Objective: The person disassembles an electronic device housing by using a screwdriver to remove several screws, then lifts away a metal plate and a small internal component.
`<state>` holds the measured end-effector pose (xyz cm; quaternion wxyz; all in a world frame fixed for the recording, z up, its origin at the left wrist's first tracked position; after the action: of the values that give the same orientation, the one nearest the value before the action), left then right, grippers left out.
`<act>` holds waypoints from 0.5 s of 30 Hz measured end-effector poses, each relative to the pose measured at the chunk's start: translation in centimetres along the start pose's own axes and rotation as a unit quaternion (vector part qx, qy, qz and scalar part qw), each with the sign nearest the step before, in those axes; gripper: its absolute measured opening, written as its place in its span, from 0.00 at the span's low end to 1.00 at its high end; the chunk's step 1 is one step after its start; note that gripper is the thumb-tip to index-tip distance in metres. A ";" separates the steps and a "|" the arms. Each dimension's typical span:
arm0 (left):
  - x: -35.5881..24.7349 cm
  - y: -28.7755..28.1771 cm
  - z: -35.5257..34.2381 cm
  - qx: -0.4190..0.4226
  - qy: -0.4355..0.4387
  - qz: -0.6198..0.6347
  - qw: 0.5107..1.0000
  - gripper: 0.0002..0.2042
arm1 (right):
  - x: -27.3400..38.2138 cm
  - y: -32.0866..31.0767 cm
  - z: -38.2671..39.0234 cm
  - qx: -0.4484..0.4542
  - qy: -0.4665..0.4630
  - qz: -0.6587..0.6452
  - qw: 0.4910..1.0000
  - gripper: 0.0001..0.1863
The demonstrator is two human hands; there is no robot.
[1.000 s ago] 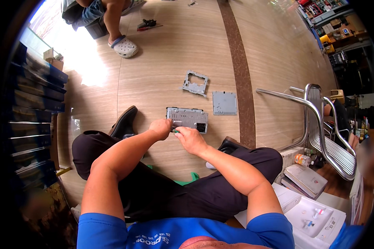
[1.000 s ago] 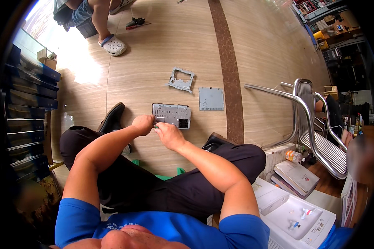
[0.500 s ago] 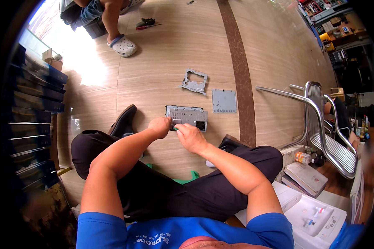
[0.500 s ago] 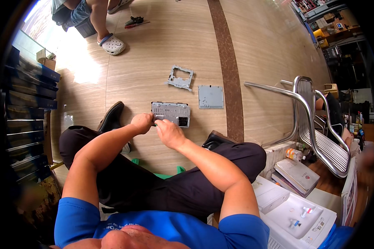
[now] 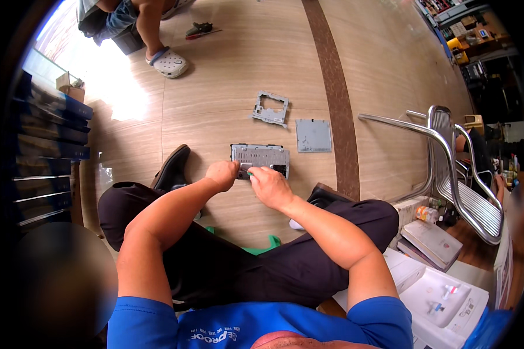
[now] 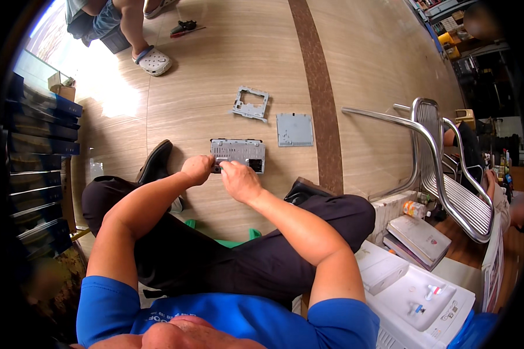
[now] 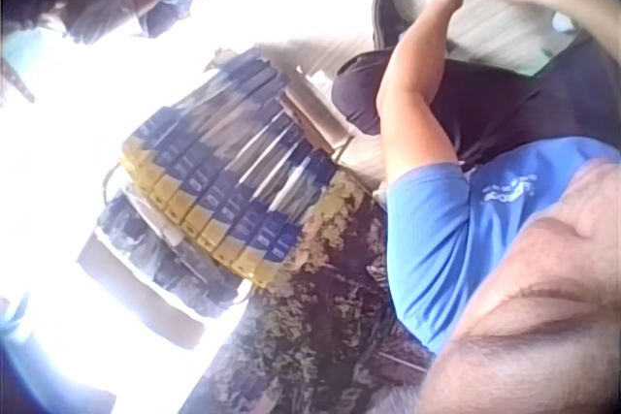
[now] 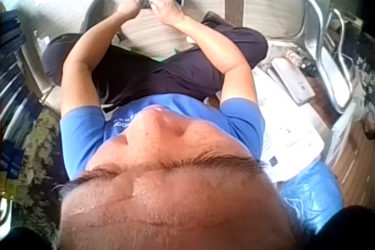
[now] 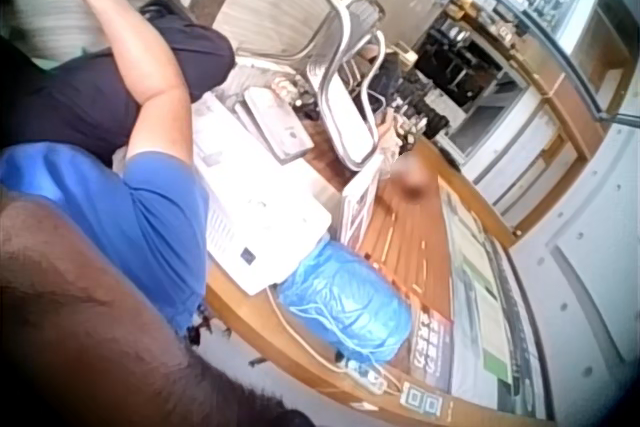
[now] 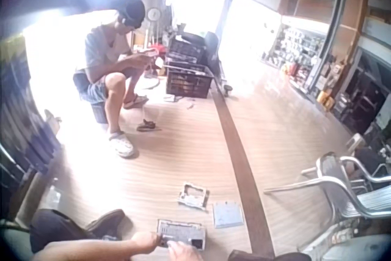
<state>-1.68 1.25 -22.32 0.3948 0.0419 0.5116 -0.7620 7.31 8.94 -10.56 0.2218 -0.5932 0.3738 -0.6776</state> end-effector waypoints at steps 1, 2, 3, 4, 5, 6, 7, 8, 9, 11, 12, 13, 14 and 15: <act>0.0 -0.1 0.0 0.000 -0.001 -0.003 1.000 0.07 | 0.0 0.0 0.0 0.000 0.001 0.000 1.000 0.10; 0.0 -0.1 0.0 0.000 -0.002 -0.005 1.000 0.07 | 0.0 0.0 0.1 -0.001 0.000 0.001 1.000 0.10; -0.1 -0.1 0.0 0.000 -0.002 -0.005 1.000 0.07 | 0.0 0.0 0.1 -0.001 0.000 0.003 1.000 0.10; -0.2 -0.2 0.1 0.000 0.002 -0.011 1.000 0.07 | -0.2 0.0 0.2 -0.001 0.001 0.003 1.000 0.10; -0.3 -0.2 0.1 0.000 0.007 -0.016 1.000 0.07 | -0.3 0.1 0.3 0.000 0.001 0.004 1.000 0.10; -0.2 -0.2 0.1 0.000 0.007 -0.016 1.000 0.07 | -0.4 0.2 0.3 0.001 0.001 0.005 1.000 0.10; -0.2 -0.1 0.1 -0.002 0.009 -0.018 1.000 0.07 | -0.4 0.2 0.3 0.001 0.001 0.004 1.000 0.10; -0.2 -0.1 0.1 -0.004 0.012 -0.020 1.000 0.07 | -0.4 0.2 0.2 0.002 0.003 0.006 1.000 0.10; -0.1 0.0 0.1 -0.003 0.012 -0.019 1.000 0.07 | -0.4 0.3 0.2 0.003 0.005 0.009 1.000 0.10; 0.0 0.0 0.1 -0.008 0.011 -0.021 1.000 0.08 | -0.5 0.3 0.2 0.002 0.005 0.011 1.000 0.10; -0.1 0.0 0.1 -0.008 0.011 -0.021 1.000 0.08 | -0.6 0.4 0.2 0.001 0.006 0.013 1.000 0.10; -0.1 0.0 0.1 -0.008 0.007 -0.017 1.000 0.08 | -0.7 0.4 0.2 0.001 0.006 0.012 1.000 0.10; 0.0 0.0 0.1 -0.008 0.002 -0.014 1.000 0.08 | -0.7 0.4 0.2 0.000 0.006 0.017 1.000 0.10; -0.1 0.0 0.1 -0.008 0.002 -0.013 1.000 0.08 | -0.7 0.5 0.3 0.000 0.005 0.021 1.000 0.10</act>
<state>-1.59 1.20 -22.27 0.3838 0.0336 0.5187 -0.7632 7.63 9.13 -11.39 0.2337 -0.5819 0.3874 -0.6758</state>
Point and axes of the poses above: each hand's wrist, its own z-axis away from the middle knuckle, its own y-axis out of the palm, x = y × z, the point moved 9 cm from there along -z, towards the middle knuckle, and after that the axes turned 6 degrees about z, right-handed, at the moved point
